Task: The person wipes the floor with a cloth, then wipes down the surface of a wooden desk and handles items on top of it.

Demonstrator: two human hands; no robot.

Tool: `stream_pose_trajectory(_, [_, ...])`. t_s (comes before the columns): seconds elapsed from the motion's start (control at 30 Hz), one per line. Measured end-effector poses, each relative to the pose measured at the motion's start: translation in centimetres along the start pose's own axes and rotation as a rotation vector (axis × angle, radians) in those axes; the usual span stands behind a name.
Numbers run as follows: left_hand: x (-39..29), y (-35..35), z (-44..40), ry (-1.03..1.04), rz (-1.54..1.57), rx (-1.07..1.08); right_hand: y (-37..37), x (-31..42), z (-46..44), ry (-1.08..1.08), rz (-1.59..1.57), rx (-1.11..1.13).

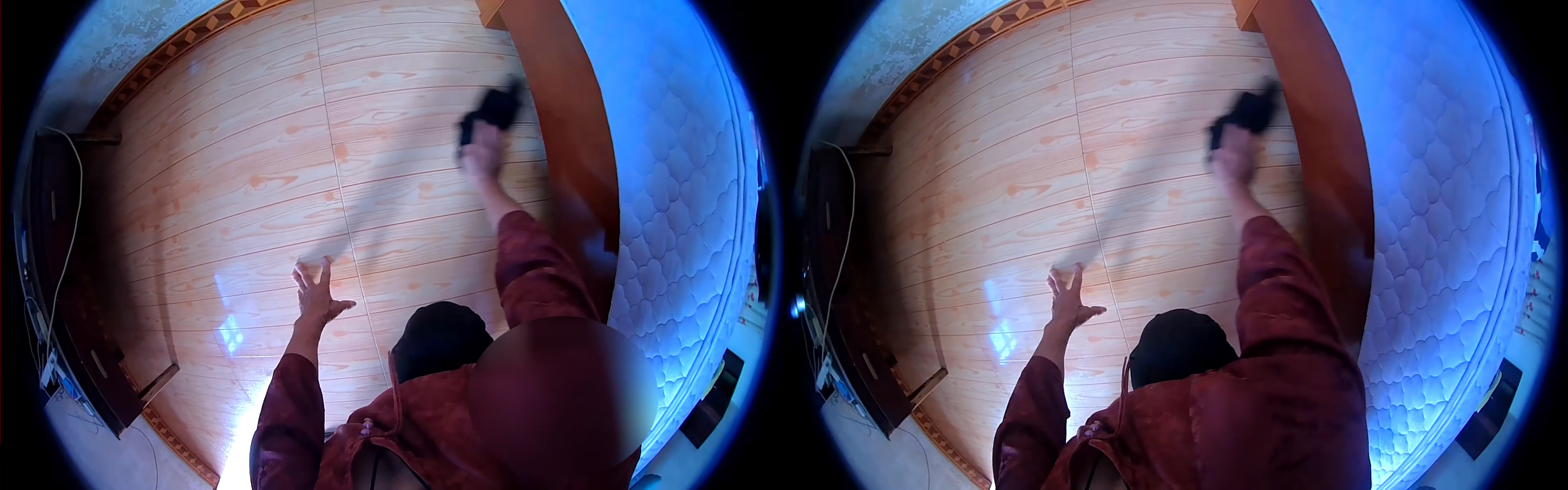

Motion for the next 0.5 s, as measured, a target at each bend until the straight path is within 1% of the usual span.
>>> stream_pose_trajectory(0.03, [-0.1,0.0,-0.1,0.004,0.008,-0.005,0.7,4.9,1.1,-0.264,-0.006,-0.195])
stream_pose_trajectory(0.07, [-0.2,-0.1,-0.3,0.001,0.008,0.002,-5.4,12.3,1.0,-0.171,-0.2,0.222])
stream_pose_trajectory(0.1, [-0.2,-0.1,-0.4,-0.005,0.006,0.009,-3.9,16.4,2.6,-0.262,-0.368,0.234])
stream_pose_trajectory(0.13, [0.0,-0.1,-0.4,-0.017,0.001,0.02,-4.7,21.0,4.6,-0.371,-0.35,0.289])
stream_pose_trajectory(0.17, [0.1,0.0,-0.4,-0.009,-0.001,0.012,-3.7,25.0,7.0,-0.606,-0.442,0.16])
stream_pose_trajectory(0.23, [0.2,0.1,-0.3,-0.006,-0.007,-0.004,-5.7,31.0,11.6,-0.837,-0.502,-0.128])
stream_pose_trajectory(0.3, [0.2,0.1,-0.2,0.013,0.002,-0.011,-4.4,35.7,15.2,-0.971,-0.545,0.095])
stream_pose_trajectory(0.37, [0.5,0.4,-0.4,0.029,-0.054,-0.029,-2.7,38.9,17.6,-1.052,-0.665,0.242])
stream_pose_trajectory(0.4, [0.6,0.2,-0.3,0.033,-0.034,-0.033,-2.2,40.3,17.4,-1.005,-0.745,0.544])
stream_pose_trajectory(0.5, [0.7,0.0,0.0,0.037,0.012,-0.017,-3.4,40.0,14.3,-0.701,-0.972,0.697])
Point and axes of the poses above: each hand's wrist, its own z-axis away from the middle knuckle, its own y-axis out of the palm, x = y × z, the point moved 6 cm from there along -z, towards the middle knuckle, and after that the axes turned 3 degrees about -x, right-handed, at the moved point
